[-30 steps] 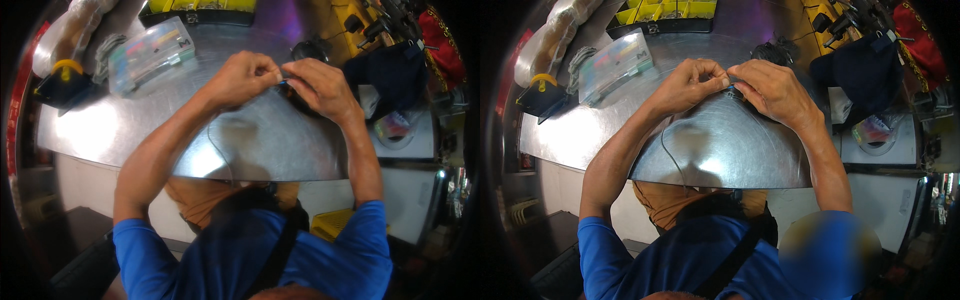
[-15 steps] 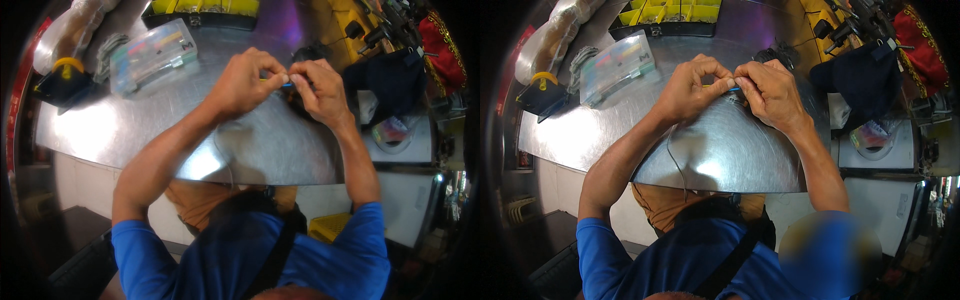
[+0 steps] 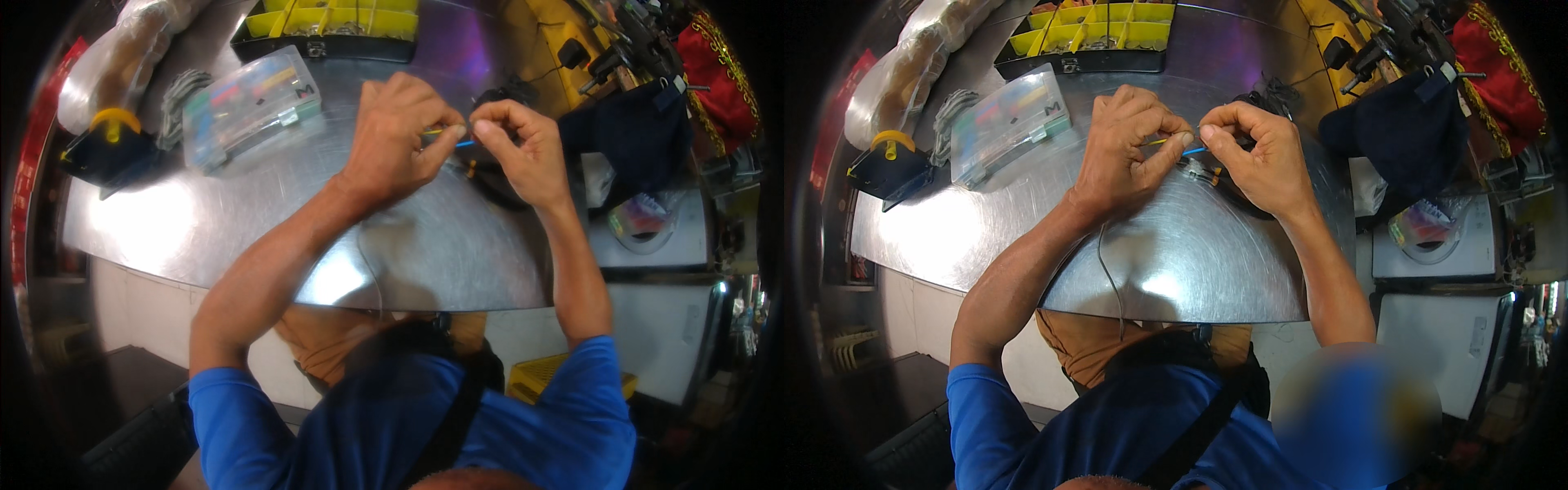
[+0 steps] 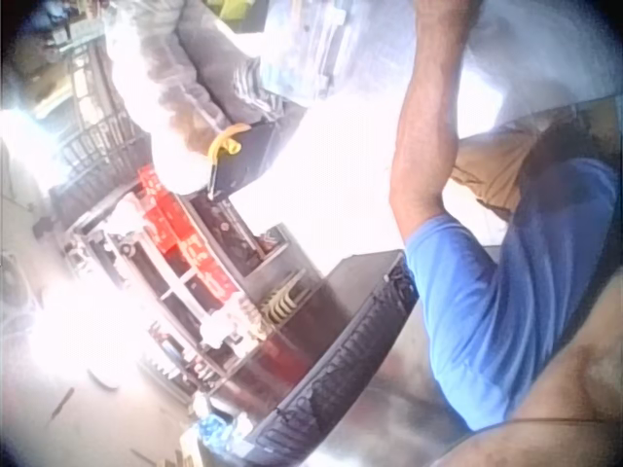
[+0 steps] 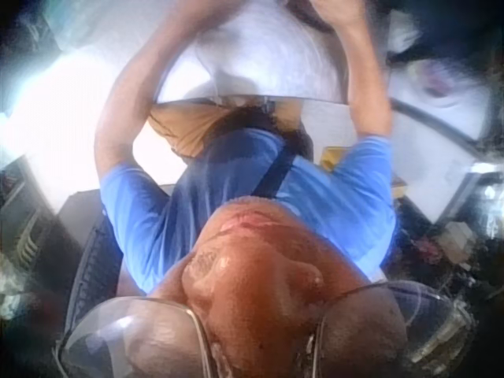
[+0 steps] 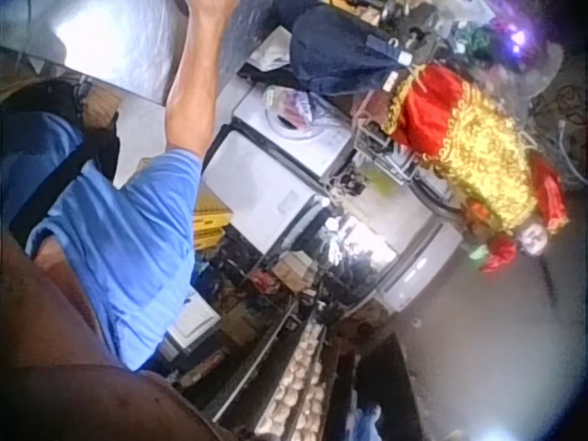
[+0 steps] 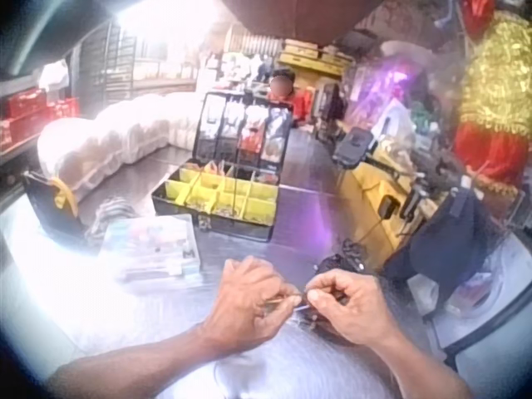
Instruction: The person strips the insulation from a yellow wire using a pair of pliers. They then twist the exposed copper strands and continue to manipulate the wire ends, likely preparing them for connection.
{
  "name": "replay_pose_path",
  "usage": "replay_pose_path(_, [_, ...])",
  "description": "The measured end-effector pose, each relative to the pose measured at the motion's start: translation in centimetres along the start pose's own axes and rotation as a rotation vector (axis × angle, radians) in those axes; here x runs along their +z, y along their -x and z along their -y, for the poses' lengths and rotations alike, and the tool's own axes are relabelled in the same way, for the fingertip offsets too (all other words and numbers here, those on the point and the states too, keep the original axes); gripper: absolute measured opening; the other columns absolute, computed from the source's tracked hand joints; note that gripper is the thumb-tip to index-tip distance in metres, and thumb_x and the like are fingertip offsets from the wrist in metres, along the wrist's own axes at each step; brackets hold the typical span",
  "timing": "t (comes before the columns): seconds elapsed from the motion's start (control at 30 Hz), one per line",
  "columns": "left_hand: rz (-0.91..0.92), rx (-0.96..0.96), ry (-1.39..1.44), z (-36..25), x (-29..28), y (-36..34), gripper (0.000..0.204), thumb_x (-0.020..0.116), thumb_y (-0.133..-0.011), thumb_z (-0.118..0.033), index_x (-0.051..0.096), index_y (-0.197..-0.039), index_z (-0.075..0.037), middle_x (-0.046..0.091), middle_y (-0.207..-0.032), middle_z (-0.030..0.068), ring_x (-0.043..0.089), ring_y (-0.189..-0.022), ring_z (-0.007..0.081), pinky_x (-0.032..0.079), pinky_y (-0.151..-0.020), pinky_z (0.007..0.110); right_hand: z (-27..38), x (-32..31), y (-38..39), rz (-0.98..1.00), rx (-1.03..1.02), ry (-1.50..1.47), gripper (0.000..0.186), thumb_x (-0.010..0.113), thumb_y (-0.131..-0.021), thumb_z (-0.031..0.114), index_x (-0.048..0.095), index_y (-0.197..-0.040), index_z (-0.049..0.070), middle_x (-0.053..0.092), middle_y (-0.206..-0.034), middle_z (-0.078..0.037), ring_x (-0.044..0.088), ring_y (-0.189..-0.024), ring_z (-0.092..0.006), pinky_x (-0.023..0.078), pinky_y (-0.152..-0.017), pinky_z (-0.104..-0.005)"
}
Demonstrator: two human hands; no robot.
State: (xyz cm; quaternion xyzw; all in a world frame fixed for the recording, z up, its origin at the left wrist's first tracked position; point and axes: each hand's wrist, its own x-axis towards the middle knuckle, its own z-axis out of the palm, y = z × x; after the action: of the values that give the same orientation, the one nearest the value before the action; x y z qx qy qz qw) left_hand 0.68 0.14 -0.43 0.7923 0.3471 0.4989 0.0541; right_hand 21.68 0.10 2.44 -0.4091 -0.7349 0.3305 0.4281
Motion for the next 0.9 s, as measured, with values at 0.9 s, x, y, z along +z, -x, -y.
replay_pose_path(0.9, [0.065, -0.108, 0.002, 0.1, -0.3, -0.4, 0.007, 0.078, -0.083, -0.016, 0.075, -0.084, -0.01, 0.068, -0.085, 0.0018, 0.061, -0.092, 0.0225, 0.036, -0.085, 0.04, -1.0, 1.4, 0.1, -0.213, -0.698, 0.569, 0.019, 0.079, -0.081, 0.001, 0.075, -0.1, 0.002, 0.075, -0.092, -0.008, 0.072, -0.082, -0.0215, 0.057, -0.084, -0.038])
